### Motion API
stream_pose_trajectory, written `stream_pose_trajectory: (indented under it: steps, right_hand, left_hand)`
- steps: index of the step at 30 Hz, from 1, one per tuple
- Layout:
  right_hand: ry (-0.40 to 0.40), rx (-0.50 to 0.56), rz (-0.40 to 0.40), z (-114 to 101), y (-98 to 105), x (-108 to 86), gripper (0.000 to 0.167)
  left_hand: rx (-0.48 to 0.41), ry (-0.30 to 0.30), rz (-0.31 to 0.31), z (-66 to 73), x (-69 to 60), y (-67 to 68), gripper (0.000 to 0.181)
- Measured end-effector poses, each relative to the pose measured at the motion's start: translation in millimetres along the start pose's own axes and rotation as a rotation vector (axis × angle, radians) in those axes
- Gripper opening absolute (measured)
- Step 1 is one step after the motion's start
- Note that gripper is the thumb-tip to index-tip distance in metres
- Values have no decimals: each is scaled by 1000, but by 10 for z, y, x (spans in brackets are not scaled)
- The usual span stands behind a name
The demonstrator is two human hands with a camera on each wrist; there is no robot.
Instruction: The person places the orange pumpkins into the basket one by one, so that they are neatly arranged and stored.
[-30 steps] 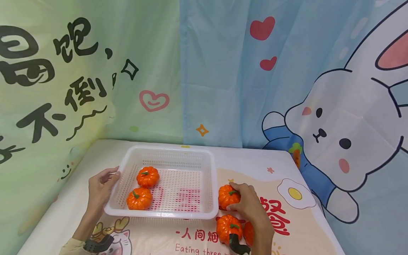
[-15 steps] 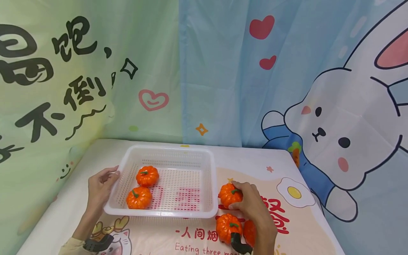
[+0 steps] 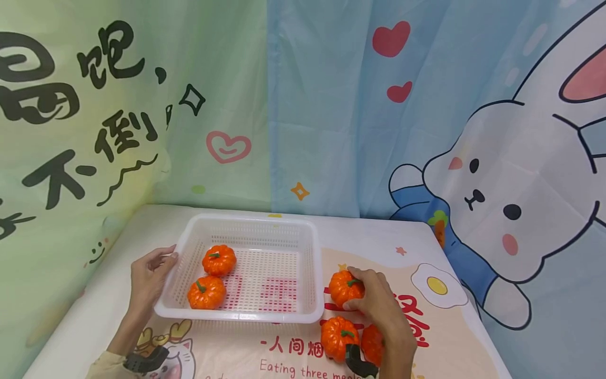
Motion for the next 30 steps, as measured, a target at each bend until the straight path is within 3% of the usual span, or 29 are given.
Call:
stream_pose_trajectory:
  steps: [12, 30]
  right_hand:
    - [26, -23, 4, -22, 88, -52, 81]
    - [3, -27, -11, -29, 161, -91, 83]
  left_hand:
    - [12, -3, 5, 13, 3, -8, 32]
    - [10, -24, 4, 53, -18, -14, 31]
Point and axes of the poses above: each hand's wrist, its own x-axis towards the middle knuckle, its own y-axis out of the back of the hand, z = x × y, the point moved 6 cm from there along x, towards the middle knuckle, and after that the axes turned 14 degrees about -x, right-handed, at the moved point
